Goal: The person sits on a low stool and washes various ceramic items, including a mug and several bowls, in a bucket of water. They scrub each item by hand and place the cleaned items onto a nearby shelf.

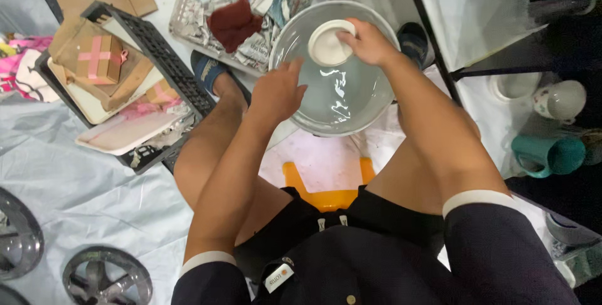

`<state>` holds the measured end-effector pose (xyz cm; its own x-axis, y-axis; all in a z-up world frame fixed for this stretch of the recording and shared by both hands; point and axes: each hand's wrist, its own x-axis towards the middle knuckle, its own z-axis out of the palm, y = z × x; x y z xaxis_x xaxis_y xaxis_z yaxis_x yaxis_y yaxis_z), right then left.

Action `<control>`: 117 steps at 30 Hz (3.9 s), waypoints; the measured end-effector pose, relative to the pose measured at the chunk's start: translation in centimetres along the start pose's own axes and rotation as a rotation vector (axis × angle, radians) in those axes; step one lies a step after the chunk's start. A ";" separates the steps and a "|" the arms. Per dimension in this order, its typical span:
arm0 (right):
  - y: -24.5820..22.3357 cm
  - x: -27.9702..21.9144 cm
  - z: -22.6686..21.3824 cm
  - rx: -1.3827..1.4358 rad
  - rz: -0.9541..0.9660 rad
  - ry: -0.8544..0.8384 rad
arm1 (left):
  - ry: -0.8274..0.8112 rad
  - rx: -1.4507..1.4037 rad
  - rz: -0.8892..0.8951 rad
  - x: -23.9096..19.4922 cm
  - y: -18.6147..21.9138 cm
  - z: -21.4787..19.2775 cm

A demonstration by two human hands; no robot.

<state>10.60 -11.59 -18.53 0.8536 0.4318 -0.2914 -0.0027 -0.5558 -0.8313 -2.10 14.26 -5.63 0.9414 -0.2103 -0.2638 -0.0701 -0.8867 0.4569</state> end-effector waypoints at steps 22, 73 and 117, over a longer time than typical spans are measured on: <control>12.3 1.8 7.9 -0.464 0.204 -0.217 | 0.114 -0.082 0.241 0.8 -0.9 -0.8; -6.2 -6.1 -2.1 0.407 0.296 -0.075 | 0.113 -1.011 -0.147 6.1 2.5 8.1; -5.4 -6.2 -0.7 0.340 -0.158 -0.036 | 0.235 -0.762 0.001 4.1 2.6 4.9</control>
<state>5.73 -11.78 -11.90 0.8386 0.5211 -0.1588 -0.0507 -0.2157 -0.9751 -0.01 9.06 -9.69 0.9924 -0.0435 -0.1154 0.0937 -0.3429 0.9347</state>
